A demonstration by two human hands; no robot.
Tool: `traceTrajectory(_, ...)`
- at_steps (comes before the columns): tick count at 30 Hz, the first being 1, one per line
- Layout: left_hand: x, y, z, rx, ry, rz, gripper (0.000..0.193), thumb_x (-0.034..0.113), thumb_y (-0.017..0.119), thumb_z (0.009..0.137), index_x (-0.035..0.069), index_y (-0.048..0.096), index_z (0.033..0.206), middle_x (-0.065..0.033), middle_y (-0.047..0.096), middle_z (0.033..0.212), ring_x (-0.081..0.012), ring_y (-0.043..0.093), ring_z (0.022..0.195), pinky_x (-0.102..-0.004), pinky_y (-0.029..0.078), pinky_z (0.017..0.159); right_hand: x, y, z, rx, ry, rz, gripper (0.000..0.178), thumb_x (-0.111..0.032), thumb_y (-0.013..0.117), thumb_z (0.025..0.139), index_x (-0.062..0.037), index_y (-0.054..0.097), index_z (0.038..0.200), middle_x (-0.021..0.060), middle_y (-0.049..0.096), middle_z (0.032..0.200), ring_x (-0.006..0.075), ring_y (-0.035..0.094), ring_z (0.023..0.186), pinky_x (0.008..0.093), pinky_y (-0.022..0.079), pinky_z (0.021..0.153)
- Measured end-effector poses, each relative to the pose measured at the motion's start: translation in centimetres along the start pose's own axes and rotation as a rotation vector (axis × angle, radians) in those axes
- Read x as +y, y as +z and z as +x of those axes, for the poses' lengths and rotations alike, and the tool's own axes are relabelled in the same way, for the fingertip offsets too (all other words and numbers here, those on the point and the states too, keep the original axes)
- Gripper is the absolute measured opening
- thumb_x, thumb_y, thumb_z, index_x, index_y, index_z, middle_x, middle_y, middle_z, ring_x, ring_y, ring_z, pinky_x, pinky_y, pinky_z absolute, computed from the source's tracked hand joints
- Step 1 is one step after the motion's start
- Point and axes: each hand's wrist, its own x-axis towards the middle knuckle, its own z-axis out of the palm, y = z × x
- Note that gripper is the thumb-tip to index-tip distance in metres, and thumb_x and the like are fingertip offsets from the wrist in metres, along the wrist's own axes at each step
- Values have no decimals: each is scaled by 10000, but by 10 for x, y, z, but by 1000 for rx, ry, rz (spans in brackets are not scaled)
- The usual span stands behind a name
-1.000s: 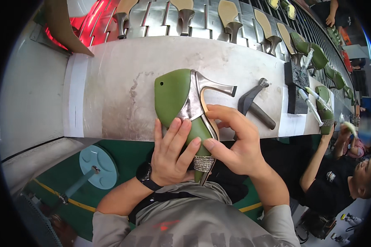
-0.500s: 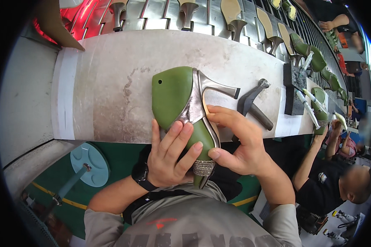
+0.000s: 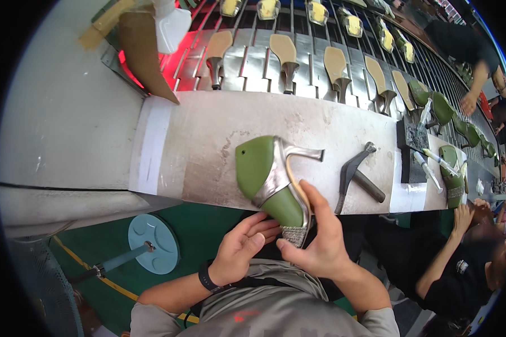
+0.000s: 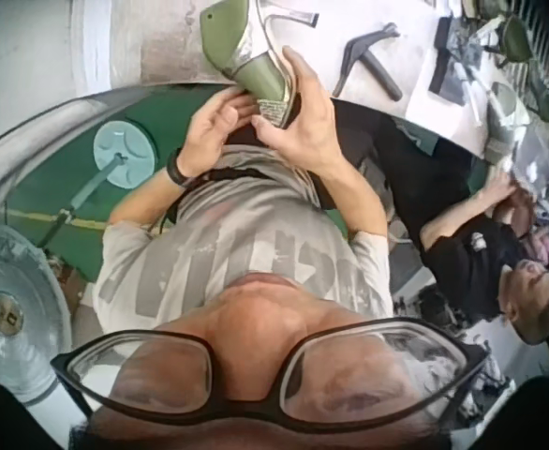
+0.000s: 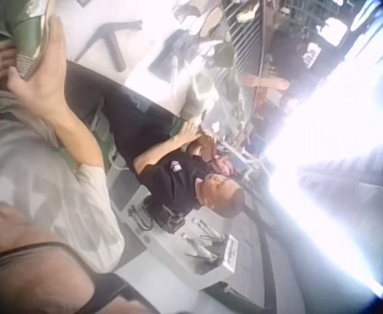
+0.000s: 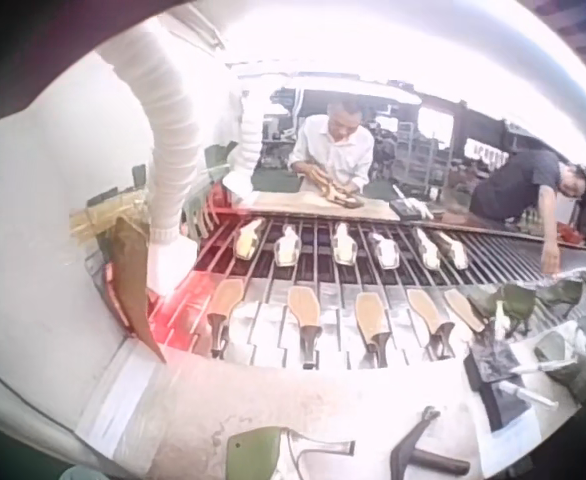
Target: The person assembles high-heeled shoes by attaching soles and heels onto shoe uppers by hand, applying glue with a syringe, and hammering along the edges with a hammer.
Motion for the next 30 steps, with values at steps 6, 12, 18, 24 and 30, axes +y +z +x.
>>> traceTrajectory(6,48,8,-5,213,106,-76,579,366,756,981,-28,574,1365,-111,703,1198,-214,700,1090,-366,568,949,-27,42,4,-26,-280,203,943,-172,907,750,70,433,1529,330,509,1493,497,534,1375,488,471,1135)
traceTrajectory(12,128,-47,27,584,489,467,373,95,788,928,-26,630,1244,-83,711,1142,-155,666,1009,-322,536,922,4,-18,23,159,-388,-409,695,-210,868,780,9,611,1386,298,535,1476,478,504,1390,617,356,1172)
traceTrajectory(18,157,-174,74,811,578,782,424,76,781,937,-27,572,1291,-97,674,1183,-193,638,1046,-354,510,957,70,-64,11,97,-194,-645,530,-136,756,819,-4,644,1320,225,543,1498,421,416,1486,654,283,1212)
traceTrajectory(24,162,-185,106,909,560,1000,579,116,765,955,-78,497,1431,-189,610,1396,-284,594,1247,-383,427,1111,46,-108,5,211,-217,-485,447,-242,782,864,-44,674,1250,235,576,1447,425,475,1434,628,339,1194)
traceTrajectory(30,139,-48,82,646,1019,1400,619,55,675,945,-45,447,1513,-234,455,1600,-362,433,1485,-456,301,1238,-13,-278,99,638,-365,-653,314,-271,742,885,-20,762,1072,202,763,1069,356,733,1024,423,559,950)
